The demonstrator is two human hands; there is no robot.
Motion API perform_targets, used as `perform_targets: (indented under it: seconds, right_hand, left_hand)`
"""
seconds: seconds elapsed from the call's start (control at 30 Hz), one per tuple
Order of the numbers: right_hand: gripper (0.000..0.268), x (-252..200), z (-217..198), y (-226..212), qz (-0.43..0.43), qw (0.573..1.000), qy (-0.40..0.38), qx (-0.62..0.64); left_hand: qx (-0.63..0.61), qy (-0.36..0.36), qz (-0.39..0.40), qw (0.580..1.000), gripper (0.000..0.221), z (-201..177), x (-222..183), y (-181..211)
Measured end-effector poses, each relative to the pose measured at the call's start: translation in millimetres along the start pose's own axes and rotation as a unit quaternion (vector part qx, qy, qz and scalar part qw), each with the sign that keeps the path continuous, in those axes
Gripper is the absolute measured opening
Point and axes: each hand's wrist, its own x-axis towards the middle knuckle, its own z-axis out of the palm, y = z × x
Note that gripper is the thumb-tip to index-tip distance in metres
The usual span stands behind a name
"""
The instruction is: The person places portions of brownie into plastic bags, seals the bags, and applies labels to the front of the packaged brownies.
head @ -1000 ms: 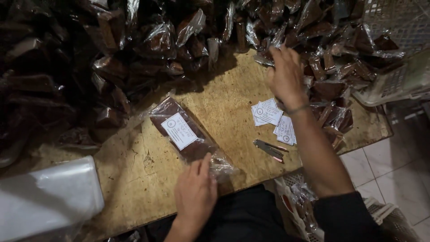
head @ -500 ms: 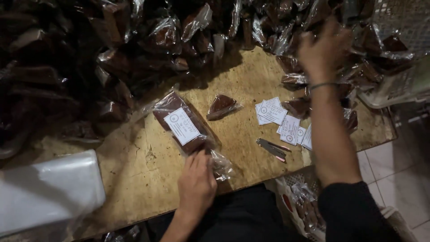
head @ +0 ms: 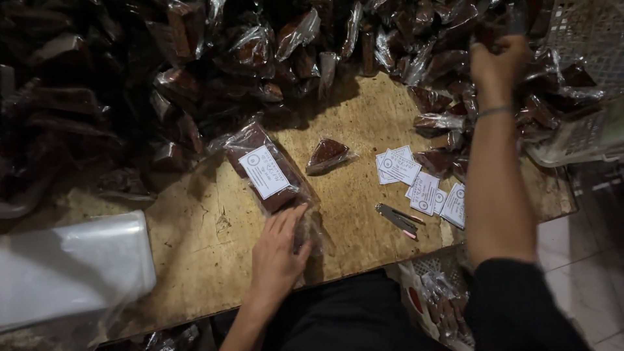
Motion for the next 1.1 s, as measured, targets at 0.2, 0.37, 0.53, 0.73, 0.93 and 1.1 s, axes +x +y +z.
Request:
perform_targets:
  seconds: [0.2,0.37,0.53,0.73,0.93,1.1]
  right_hand:
    - [0.035,-126.7,-3.9,-64.6,-0.169,0.937,-0.292,0.091]
    - [0.052,-208.9,24.5,-113.3,-0.234,0.768,-0.580,-0.139]
    - [0.045,-234.9,35.0,-92.0,-0.366,0.771,-0.505,-0.131]
    - [0.032,-247.3,18.1,-53.9,-0.444,0.758,-0.476,-0.031]
    - [0.064,-276.3,18.8,-5.5,-0.477,0.820,-0.311,-0.057]
    - [0.056,-280.5,15.2,2.6,-0.463,0.842,-0.265,-0.086]
  left_hand:
    - [0.036,-0.024,-0.014,0.999,0.074,-2.2,1.4,3.9]
    - [0.028,0.034,0.023,0.999,0.063,-5.7,0.4,4.1]
    - [0.014,0.112,0.067,0.991,0.052,0.6,-1.6,-2.3]
    - [0.021,0.140,0.073,0.987,0.042,-2.2,-1.6,-1.3]
    - [0.002,0.161,0.080,0.984,0.024,5.1,0.0,-6.6]
    - [-0.062,0.149,0.058,0.985,0.025,-8.6,-1.8,3.6]
